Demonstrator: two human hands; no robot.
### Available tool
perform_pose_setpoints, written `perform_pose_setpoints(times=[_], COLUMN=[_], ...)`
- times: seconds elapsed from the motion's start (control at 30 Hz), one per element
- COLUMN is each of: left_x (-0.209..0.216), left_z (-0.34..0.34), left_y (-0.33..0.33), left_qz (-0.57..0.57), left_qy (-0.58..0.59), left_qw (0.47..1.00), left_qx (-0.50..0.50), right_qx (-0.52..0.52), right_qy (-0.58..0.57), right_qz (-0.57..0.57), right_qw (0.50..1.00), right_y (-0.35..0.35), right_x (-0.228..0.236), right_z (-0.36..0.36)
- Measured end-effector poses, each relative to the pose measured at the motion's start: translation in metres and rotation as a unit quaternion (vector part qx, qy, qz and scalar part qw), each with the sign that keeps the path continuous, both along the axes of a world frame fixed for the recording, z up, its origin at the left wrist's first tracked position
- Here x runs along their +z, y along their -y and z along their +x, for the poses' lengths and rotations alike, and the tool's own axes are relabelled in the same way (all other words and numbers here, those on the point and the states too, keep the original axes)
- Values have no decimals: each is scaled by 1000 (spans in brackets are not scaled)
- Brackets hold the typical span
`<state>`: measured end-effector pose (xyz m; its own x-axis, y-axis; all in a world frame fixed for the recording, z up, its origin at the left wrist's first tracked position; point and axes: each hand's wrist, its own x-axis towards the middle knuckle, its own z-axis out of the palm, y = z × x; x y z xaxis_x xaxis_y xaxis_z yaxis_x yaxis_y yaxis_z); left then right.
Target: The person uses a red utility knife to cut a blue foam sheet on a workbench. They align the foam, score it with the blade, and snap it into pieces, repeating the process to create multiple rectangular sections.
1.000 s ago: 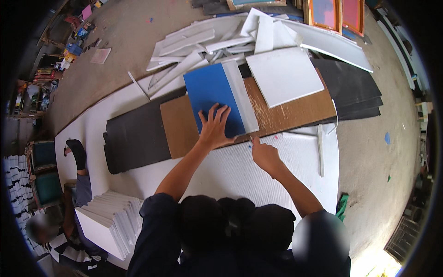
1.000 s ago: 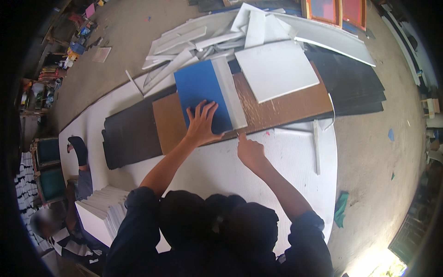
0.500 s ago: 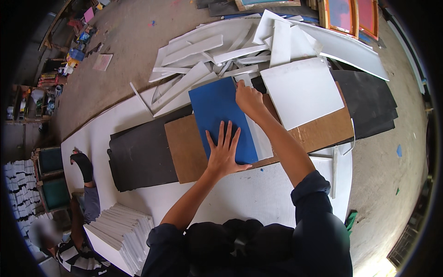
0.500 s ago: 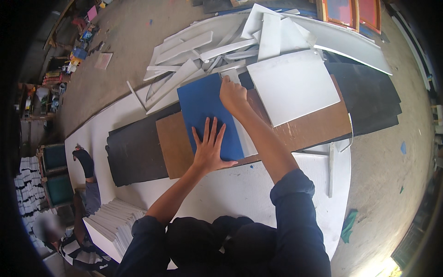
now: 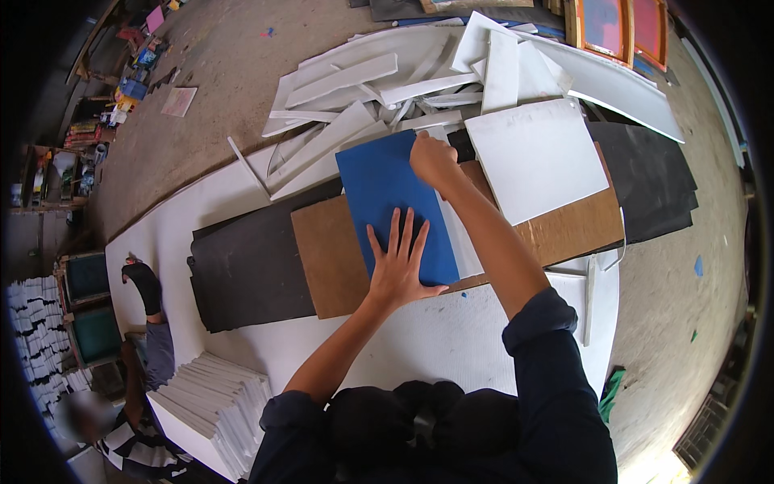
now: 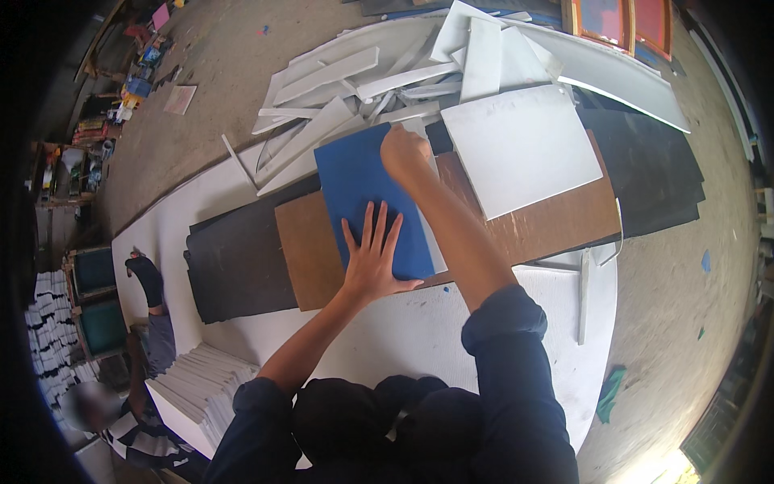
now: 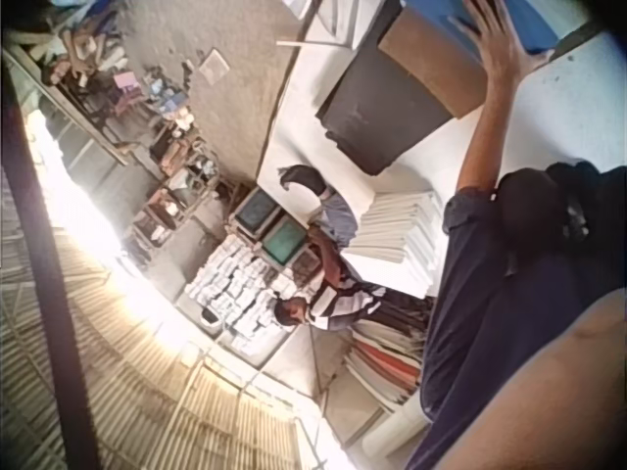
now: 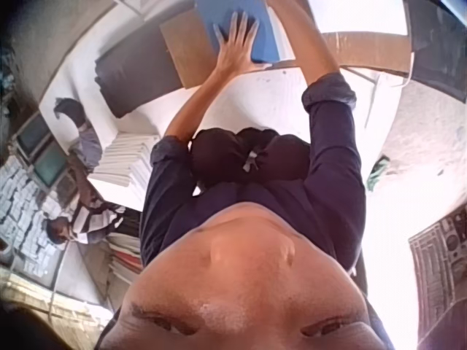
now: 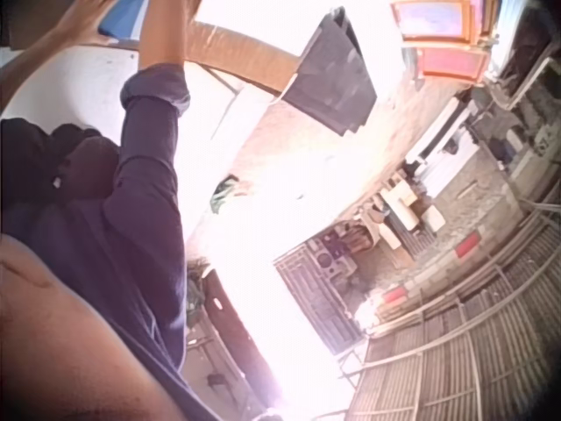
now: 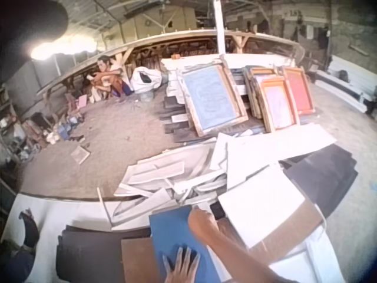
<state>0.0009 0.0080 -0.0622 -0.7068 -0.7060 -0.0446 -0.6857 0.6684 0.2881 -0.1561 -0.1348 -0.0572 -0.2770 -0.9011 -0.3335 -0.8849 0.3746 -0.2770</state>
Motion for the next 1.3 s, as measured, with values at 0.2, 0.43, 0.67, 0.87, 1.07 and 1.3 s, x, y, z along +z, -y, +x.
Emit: perform_pose_setpoints(times=[0.2, 0.43, 0.67, 0.87, 1.07, 1.3], left_x=[1, -1, 4, 4, 5, 2], left_z=[0, 4, 1, 0, -3, 7], left_y=[-3, -4, -7, -12, -7, -7], left_qz=[-16, -21, -26, -23, -29, -45], left_qy=[-6, -4, 23, 25, 54, 35], left_qw=[1000, 1000, 999, 999, 998, 998], left_qx=[4, 15, 19, 20, 10, 13], right_qx=[41, -62, 13, -15, -2, -56], right_qy=[64, 120, 69, 104, 53, 90], right_qz=[168, 214, 113, 102, 112, 12], right_qw=[983, 967, 991, 989, 992, 994], right_y=[-8, -95, -198, -248, -281, -275], right_x=[27, 46, 35, 35, 16, 50], right_z=[-3, 12, 16, 22, 28, -20])
